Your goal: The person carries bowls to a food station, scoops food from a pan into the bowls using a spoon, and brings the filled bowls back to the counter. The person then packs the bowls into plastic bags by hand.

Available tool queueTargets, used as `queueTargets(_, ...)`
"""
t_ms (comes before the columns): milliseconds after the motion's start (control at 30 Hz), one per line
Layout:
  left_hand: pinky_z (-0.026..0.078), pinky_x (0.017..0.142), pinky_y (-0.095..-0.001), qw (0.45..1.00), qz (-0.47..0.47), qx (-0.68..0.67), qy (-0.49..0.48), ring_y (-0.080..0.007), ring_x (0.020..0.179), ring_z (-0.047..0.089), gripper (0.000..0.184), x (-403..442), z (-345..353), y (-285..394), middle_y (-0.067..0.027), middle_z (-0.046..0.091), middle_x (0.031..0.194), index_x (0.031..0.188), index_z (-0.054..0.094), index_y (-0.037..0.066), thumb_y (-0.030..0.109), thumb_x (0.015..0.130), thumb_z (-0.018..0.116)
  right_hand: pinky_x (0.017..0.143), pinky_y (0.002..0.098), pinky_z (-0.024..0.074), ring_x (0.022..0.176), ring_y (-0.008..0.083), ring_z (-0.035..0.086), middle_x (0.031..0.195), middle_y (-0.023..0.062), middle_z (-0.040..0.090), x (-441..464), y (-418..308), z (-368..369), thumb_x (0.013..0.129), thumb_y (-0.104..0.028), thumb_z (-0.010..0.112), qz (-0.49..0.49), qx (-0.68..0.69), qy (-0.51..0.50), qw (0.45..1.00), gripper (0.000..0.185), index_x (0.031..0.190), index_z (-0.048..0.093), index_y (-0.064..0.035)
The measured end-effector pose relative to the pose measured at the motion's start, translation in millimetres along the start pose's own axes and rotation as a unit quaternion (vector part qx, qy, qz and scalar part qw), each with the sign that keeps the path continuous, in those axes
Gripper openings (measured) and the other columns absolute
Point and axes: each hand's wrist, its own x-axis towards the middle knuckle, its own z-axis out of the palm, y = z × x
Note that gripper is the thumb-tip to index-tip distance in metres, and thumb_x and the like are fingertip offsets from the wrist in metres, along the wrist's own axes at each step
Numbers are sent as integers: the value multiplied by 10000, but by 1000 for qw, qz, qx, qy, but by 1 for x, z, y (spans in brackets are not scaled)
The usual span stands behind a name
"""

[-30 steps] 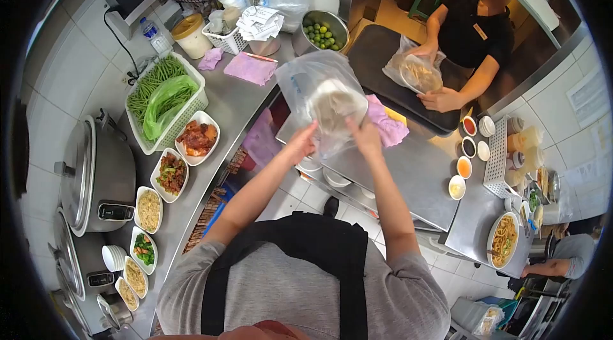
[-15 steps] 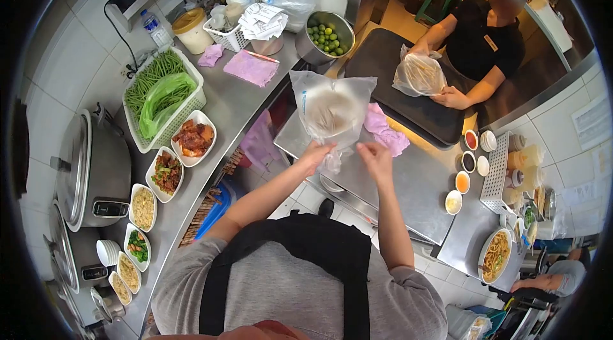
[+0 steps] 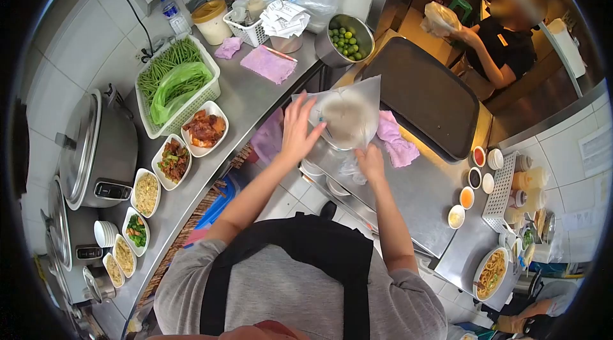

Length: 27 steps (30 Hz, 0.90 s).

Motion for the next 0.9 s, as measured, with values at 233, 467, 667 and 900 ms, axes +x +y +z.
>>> queueTargets(233, 401, 787, -405, 942, -210, -172, -194, -366, 939, 499, 431, 26, 71, -48, -220, 517, 1023, 1084, 473, 30, 358, 807, 451, 679, 384, 447, 832, 332, 546, 876, 259, 545, 8, -21, -48, 688, -233, 628, -22, -205, -181, 962, 386, 944, 536, 41)
queueTargets(467, 416, 656, -425, 959, -216, -106, -150, -391, 764, 538, 398, 18, 93, -57, -248, 547, 765, 853, 577, -11, 343, 830, 396, 934, 408, 291, 1118, 376, 342, 1202, 270, 334, 15, -57, -56, 683, -303, 648, -200, -38, 93, 975, 817, 1249, 197, 76)
queueTargets(667, 419, 692, -437, 919, -326, -114, -191, -402, 761, 536, 389, 9, 95, -64, -256, 553, 751, 753, 595, -26, 322, 799, 426, 1002, 364, 179, 1240, 345, 152, 1343, 218, 128, 16, -22, -40, 729, -250, 592, -141, -53, 19, 988, 785, 1286, 124, 44)
queueTargets(900, 434, 665, -366, 917, -249, -121, -286, -287, 743, 584, 427, 10, 47, -59, -181, 598, 812, 1011, 532, -1, 367, 823, 426, 997, 354, 194, 1219, 355, 191, 1313, 270, 138, -10, -38, -49, 671, -253, 646, -107, -4, -45, 993, 915, 1272, 45, 86)
